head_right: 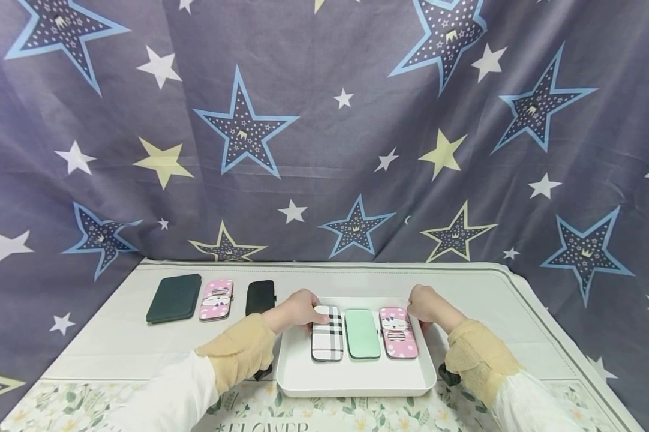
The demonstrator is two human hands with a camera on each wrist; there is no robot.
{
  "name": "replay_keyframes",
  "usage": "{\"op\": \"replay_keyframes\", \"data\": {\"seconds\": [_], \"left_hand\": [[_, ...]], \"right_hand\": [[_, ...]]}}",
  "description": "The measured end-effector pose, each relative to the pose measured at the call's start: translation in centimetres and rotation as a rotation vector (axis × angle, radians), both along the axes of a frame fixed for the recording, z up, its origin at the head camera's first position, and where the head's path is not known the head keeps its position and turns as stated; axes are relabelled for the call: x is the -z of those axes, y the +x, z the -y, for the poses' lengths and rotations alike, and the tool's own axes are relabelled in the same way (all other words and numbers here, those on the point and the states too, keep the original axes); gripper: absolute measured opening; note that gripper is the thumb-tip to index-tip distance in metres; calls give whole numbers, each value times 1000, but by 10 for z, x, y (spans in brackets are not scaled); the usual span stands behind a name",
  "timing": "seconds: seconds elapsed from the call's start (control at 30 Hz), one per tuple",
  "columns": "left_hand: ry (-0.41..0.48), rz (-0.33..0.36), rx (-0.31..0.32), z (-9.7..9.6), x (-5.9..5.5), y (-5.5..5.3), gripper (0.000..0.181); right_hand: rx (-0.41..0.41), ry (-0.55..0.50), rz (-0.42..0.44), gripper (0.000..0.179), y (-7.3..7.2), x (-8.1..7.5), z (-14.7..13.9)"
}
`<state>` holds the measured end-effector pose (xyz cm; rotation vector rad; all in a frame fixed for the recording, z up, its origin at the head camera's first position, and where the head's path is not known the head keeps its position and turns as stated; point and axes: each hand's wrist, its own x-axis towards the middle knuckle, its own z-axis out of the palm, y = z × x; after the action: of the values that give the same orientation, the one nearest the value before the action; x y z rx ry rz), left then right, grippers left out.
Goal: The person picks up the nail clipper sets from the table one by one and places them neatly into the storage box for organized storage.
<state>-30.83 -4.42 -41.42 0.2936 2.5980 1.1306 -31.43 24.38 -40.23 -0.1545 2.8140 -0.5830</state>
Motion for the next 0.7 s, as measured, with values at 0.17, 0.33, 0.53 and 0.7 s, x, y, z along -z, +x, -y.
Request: {"op": "replay_keyframes", "data": {"seconds": [0.17,0.33,0.53,0.7], "left_hand": [[-182,-142,12,-5,0,3,30],[-302,-190,-14,-10,0,4,38],[-312,-255,-33,-14,-3,5,41],[-346,-277,-40,-17,-6,4,42]], "right_hand": [[-4,10,-3,20,-1,2,-1],[1,8,4,20,-1,1,-1],[2,8,6,20,0,0,0],[-1,14,-1,20,1,-1,1]]}}
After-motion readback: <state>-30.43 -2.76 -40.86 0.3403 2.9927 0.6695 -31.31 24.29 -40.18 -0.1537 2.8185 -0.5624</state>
